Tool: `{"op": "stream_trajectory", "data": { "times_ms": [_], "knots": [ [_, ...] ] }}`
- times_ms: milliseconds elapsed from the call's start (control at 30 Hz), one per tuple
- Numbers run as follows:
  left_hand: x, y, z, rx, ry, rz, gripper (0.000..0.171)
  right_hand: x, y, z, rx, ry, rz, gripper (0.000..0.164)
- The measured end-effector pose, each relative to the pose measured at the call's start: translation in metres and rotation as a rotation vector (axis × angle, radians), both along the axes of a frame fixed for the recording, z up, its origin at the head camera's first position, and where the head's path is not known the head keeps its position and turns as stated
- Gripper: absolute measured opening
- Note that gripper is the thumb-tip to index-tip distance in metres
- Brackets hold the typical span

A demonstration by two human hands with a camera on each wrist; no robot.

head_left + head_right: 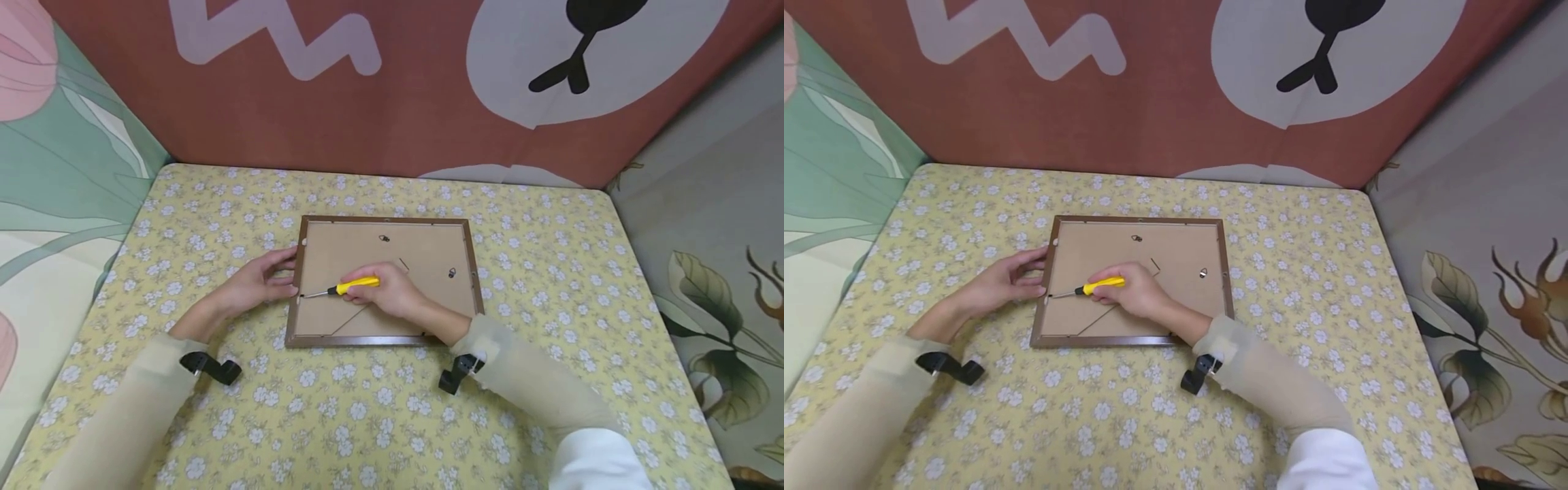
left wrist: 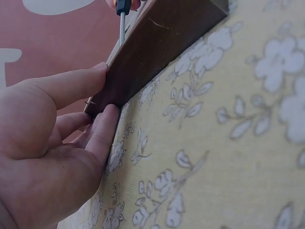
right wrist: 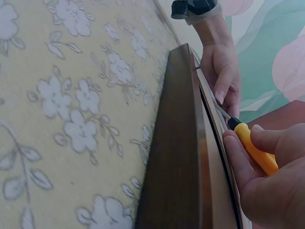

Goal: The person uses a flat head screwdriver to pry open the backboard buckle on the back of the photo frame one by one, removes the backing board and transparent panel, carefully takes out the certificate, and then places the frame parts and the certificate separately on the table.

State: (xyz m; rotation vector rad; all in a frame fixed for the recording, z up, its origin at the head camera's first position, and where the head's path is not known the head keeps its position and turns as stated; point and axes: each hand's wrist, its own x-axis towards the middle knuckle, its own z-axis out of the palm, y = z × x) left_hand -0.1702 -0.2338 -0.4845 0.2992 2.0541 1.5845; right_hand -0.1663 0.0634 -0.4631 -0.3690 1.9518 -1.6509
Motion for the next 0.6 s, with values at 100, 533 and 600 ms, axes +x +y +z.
{"op": "stream_trajectory", "data": {
  "times_ms": [100,533,600],
  "knots": [
    [-0.0001,0.0013,0.0003,-0.02,0.003,0.003,0.084,0.0021,-0.0007,-0.0008,0.001,0.003,-0.004,0.024],
    [-0.0001,0.0012,0.0047,-0.069,0.042,-0.02,0.084,0.0026,-0.0004,-0.0051,-0.011,-0.039,-0.048,0.023],
    [0.0,0.0003,0.0047,-0.058,0.039,-0.023,0.085,0.0027,-0.0007,-0.005,-0.016,-0.053,-0.052,0.023]
  ]
}}
